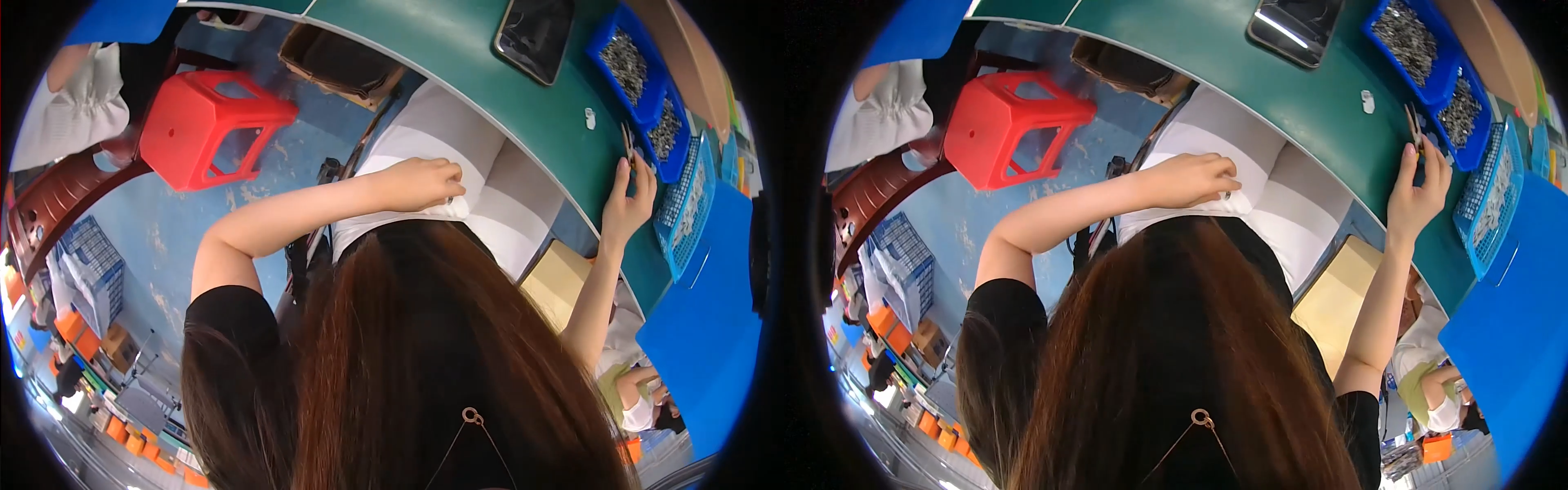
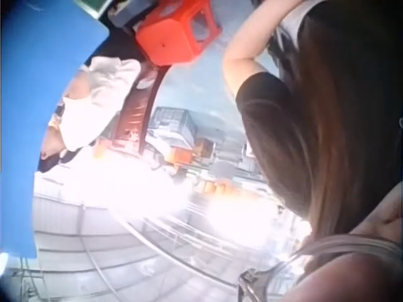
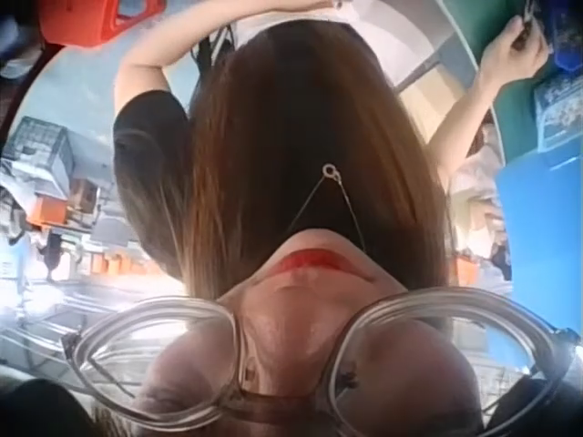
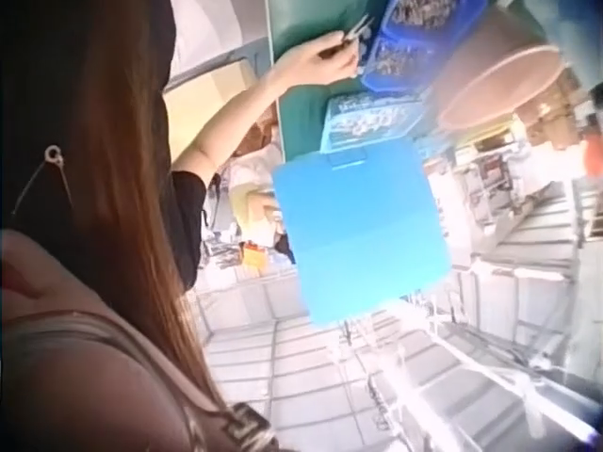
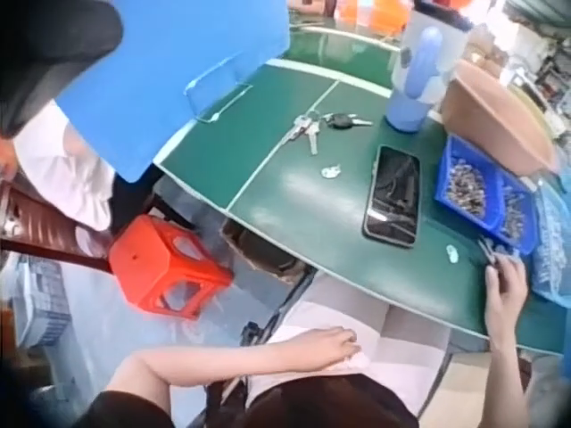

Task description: The person is using pliers to assemble small metal and plastic components into larger pieces.

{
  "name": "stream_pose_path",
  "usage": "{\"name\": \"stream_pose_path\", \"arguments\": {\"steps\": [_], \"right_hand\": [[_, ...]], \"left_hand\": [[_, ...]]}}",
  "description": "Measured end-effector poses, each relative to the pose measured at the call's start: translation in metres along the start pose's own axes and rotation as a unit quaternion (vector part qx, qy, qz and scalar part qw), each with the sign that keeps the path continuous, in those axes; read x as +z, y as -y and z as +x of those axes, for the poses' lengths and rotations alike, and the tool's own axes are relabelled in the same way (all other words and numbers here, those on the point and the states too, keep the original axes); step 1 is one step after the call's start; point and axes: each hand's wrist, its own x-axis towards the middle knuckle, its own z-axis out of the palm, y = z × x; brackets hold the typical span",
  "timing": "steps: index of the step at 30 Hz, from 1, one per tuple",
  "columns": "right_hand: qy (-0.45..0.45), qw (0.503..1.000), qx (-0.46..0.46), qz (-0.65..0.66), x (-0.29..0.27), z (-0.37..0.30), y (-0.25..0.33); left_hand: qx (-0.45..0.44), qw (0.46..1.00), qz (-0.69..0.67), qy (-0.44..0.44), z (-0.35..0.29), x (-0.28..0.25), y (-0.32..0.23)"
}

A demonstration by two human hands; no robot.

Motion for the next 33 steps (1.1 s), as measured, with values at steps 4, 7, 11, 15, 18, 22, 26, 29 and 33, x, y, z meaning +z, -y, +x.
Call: {"name": "stream_pose_path", "arguments": {"steps": [4,7,11,15,18,22,26,29,33], "right_hand": [[-0.013,1.0,-0.011,-0.005,-0.011,0.01,0.0],[-0.013,1.0,-0.004,-0.003,-0.016,0.008,-0.003],[-0.018,0.999,-0.016,-0.021,-0.018,-0.008,-0.001],[-0.018,0.999,-0.025,-0.035,-0.037,-0.024,-0.004],[-0.01,0.999,-0.024,-0.029,-0.036,-0.023,-0.006],[-0.023,0.998,-0.045,-0.046,-0.034,-0.013,-0.002],[-0.016,0.997,-0.074,-0.019,-0.029,-0.001,0.009],[0.006,0.998,-0.066,-0.017,-0.022,0.0,0.005],[0.002,0.993,-0.08,-0.084,-0.023,-0.005,0.005]], "left_hand": [[0.124,0.981,0.147,0.012,0.02,0.018,0.016],[0.187,0.968,0.164,0.019,0.031,0.025,0.016],[0.166,0.978,0.108,0.064,0.027,0.036,0.016],[0.182,0.983,-0.029,0.008,0.048,-0.018,-0.037],[0.149,0.978,-0.128,-0.065,0.072,-0.075,-0.081],[0.164,0.928,-0.141,-0.304,0.117,-0.151,-0.097],[0.107,0.814,-0.366,-0.438,0.138,-0.221,-0.102],[0.17,0.772,-0.401,-0.462,0.158,-0.258,-0.097],[0.264,0.715,-0.459,-0.456,0.166,-0.292,-0.095]]}}
